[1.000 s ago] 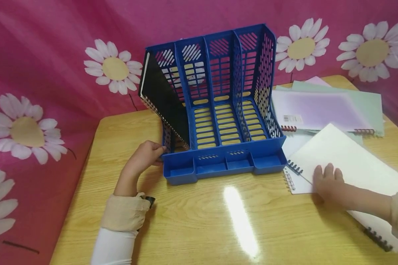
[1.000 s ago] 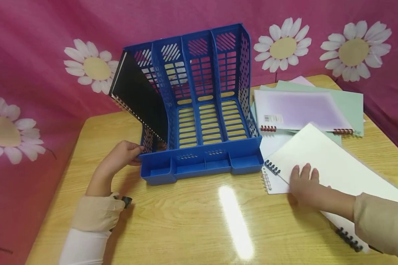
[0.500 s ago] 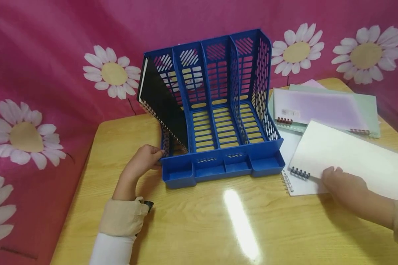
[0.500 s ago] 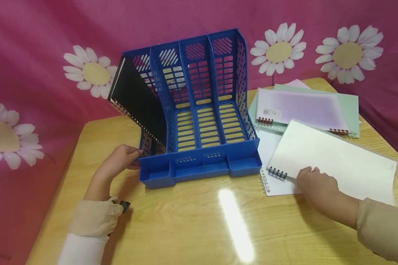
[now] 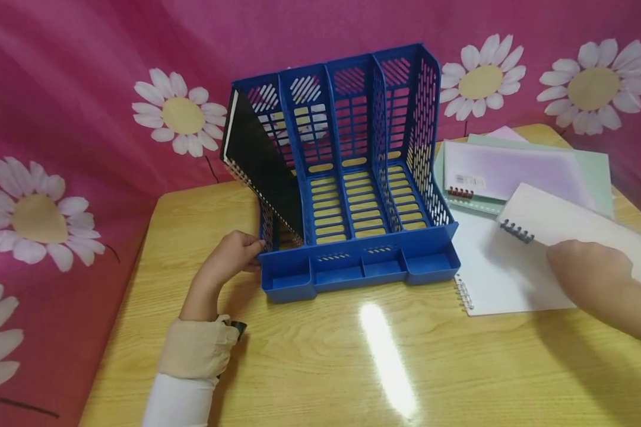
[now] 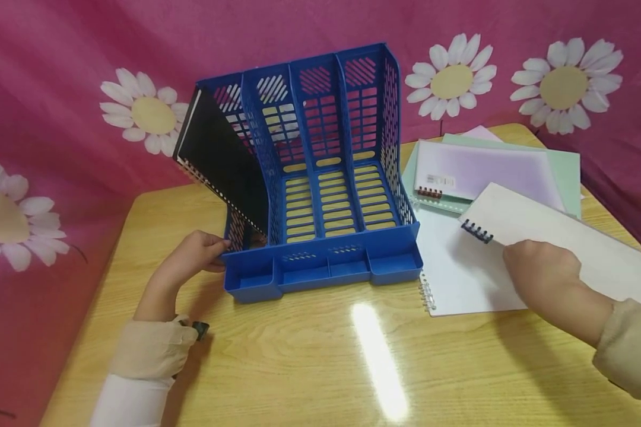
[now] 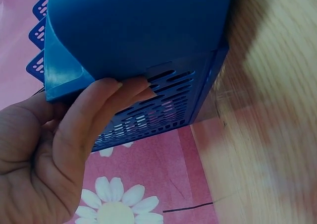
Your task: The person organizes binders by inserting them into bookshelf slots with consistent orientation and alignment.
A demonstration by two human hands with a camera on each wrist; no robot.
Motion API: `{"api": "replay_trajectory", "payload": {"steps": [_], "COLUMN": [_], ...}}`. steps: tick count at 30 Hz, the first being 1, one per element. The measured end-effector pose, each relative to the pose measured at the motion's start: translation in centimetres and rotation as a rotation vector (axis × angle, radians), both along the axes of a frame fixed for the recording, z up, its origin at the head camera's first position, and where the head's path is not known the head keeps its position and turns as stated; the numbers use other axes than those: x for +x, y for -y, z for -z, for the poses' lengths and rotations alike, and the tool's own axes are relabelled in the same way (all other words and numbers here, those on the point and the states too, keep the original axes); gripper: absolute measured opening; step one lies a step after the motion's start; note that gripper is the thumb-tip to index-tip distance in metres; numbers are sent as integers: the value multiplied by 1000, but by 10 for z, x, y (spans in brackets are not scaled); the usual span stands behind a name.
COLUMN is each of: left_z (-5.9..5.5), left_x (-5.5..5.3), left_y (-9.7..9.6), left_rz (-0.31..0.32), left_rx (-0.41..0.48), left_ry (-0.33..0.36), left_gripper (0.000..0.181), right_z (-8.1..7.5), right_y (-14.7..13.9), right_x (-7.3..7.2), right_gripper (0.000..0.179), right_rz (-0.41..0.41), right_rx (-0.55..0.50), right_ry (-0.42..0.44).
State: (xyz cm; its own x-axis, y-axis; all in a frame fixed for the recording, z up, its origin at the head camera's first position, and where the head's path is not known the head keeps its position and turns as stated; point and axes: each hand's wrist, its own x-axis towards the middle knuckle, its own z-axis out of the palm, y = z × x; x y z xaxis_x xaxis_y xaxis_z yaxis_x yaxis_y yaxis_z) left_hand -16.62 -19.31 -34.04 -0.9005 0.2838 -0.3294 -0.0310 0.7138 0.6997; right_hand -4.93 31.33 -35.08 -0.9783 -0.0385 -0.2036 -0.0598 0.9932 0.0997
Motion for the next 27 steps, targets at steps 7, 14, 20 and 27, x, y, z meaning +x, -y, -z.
{"api": "replay_trajectory", "payload": {"steps": [7, 14, 20, 27], "left_z": [-4, -6, -6, -6], "left_x": [-1, -2, -3, -3], "left_y": [1, 2, 1, 0], "left_rz": [12, 20, 11, 0], "left_rx": [-21, -42, -25, -27], "left_ry": [-15, -23, -18, -11], "left_gripper": [42, 42, 39, 40], "right_z": [-28, -55, -82, -102], "right_y": [2, 18, 25, 42], "right_x": [1, 5, -4, -11], "right_gripper": [19, 30, 16, 12], "right_rz": [-126, -213, -70, -109], "right_rx": [56, -12, -104, -103], "right_ry": [-216, -462, -324, -589]}}
